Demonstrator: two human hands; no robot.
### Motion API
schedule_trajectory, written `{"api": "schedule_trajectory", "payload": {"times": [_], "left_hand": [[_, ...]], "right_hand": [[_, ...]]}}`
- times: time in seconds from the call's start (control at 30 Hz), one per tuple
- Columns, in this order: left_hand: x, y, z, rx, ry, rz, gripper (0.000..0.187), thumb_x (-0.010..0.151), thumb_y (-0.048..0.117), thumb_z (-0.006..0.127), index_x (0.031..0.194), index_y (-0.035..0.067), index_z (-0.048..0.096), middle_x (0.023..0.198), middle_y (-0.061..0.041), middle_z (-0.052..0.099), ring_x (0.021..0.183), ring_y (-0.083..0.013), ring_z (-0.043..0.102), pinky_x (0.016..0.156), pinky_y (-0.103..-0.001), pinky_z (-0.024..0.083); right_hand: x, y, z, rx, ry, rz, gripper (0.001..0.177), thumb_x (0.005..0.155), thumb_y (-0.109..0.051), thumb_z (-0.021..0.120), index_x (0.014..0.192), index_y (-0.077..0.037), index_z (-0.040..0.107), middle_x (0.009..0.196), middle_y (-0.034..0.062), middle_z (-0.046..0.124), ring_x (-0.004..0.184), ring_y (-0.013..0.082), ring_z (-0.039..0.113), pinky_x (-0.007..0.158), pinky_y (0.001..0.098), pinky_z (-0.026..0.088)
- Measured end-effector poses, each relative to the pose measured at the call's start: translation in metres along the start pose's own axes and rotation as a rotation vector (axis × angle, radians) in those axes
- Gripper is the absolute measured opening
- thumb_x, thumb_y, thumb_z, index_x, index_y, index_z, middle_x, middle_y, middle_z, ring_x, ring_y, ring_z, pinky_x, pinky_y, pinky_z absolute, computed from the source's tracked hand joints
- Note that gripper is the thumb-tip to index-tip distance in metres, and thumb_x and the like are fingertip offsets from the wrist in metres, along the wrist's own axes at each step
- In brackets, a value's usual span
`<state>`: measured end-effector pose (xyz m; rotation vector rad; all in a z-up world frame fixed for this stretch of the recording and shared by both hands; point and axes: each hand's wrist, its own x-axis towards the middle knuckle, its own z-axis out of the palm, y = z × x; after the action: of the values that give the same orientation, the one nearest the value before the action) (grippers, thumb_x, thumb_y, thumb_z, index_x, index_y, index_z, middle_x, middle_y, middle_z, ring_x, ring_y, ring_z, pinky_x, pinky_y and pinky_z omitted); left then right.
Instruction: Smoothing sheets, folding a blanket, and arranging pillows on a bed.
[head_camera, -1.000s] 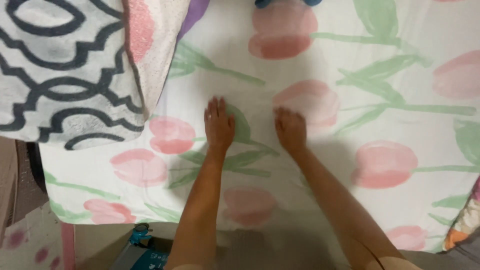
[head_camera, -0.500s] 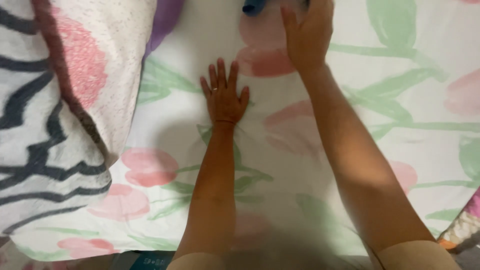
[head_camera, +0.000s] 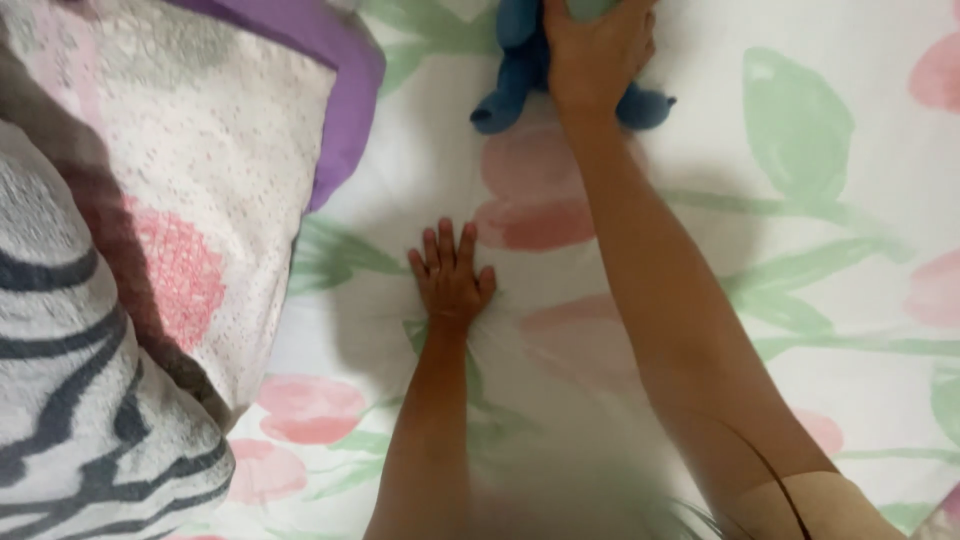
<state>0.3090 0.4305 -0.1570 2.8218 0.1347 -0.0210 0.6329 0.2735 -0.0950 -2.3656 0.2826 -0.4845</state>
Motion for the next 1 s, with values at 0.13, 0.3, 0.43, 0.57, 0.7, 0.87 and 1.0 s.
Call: {"api": "schedule_trajectory", "payload": {"times": [0.13,0.3,0.43,0.57,0.7,0.87,1.0], "left_hand": [[-0.006,-0.004,0.01,0.004,0.02,0.016,0.07,0.102,0.06,0.039,0.162,0.024,0.041,0.17,-0.014,0.028,0.158,-0.0397,0.021,0.124,-0.068,0.009],[-0.01,-0.011,0.027,0.024,0.017,-0.004,0.07,0.101,0.06,0.038,0.161,0.025,0.042,0.17,-0.014,0.028,0.158,-0.0393,0.019,0.124,-0.067,0.006],[-0.014,-0.012,0.027,0.038,-0.001,0.003,0.07,0.101,0.06,0.04,0.161,0.024,0.042,0.17,-0.013,0.029,0.158,-0.0381,0.019,0.124,-0.066,0.005],[-0.01,-0.012,0.028,0.03,-0.016,-0.001,0.07,0.099,0.059,0.041,0.16,0.025,0.043,0.169,-0.013,0.03,0.157,-0.0379,0.019,0.123,-0.067,0.008],[-0.007,-0.01,0.026,0.041,-0.025,-0.012,0.07,0.098,0.059,0.041,0.159,0.025,0.043,0.169,-0.013,0.03,0.157,-0.0378,0.019,0.122,-0.068,0.009],[-0.012,-0.012,0.028,0.051,0.001,0.001,0.069,0.101,0.059,0.039,0.162,0.025,0.042,0.171,-0.013,0.029,0.159,-0.0373,0.019,0.124,-0.068,0.01],[-0.013,-0.013,0.03,0.073,0.007,0.002,0.07,0.102,0.06,0.038,0.162,0.025,0.041,0.171,-0.012,0.028,0.159,-0.037,0.017,0.124,-0.067,0.009]], "right_hand": [[0.011,0.001,-0.029,0.317,0.058,0.069,0.097,0.087,-0.02,0.089,0.158,-0.002,0.026,0.152,0.0233,0.049,0.141,0.0402,0.049,0.121,0.045,0.036],[0.068,0.037,-0.078,0.313,0.222,-0.083,0.09,0.094,0.001,0.084,0.162,-0.002,0.026,0.165,0.0193,0.037,0.156,0.0349,0.037,0.134,0.0385,0.024],[0.099,0.076,-0.08,-0.041,0.28,-0.272,0.082,0.104,-0.018,0.09,0.156,0.008,0.032,0.16,0.0278,0.038,0.151,0.0414,0.038,0.129,0.0476,0.028],[0.093,0.081,-0.076,-0.153,0.041,-0.35,0.082,0.108,-0.03,0.082,0.162,0.004,0.03,0.165,0.0288,0.027,0.155,0.0435,0.026,0.132,0.052,0.021],[0.072,0.075,-0.073,-0.221,-0.131,-0.405,0.083,0.11,-0.037,0.076,0.166,0.001,0.028,0.168,0.0299,0.02,0.159,0.0454,0.019,0.133,0.0552,0.016],[-0.005,0.018,-0.077,-0.265,-0.691,-0.318,0.093,0.106,-0.05,0.069,0.168,0.0,0.022,0.17,0.0345,0.007,0.158,0.0521,0.003,0.128,0.0637,0.008],[-0.066,0.013,-0.075,-0.306,-0.761,-0.326,0.086,0.107,-0.051,0.062,0.169,-0.005,0.024,0.173,0.0253,0.01,0.16,0.0459,0.005,0.128,0.0625,0.006]]}}
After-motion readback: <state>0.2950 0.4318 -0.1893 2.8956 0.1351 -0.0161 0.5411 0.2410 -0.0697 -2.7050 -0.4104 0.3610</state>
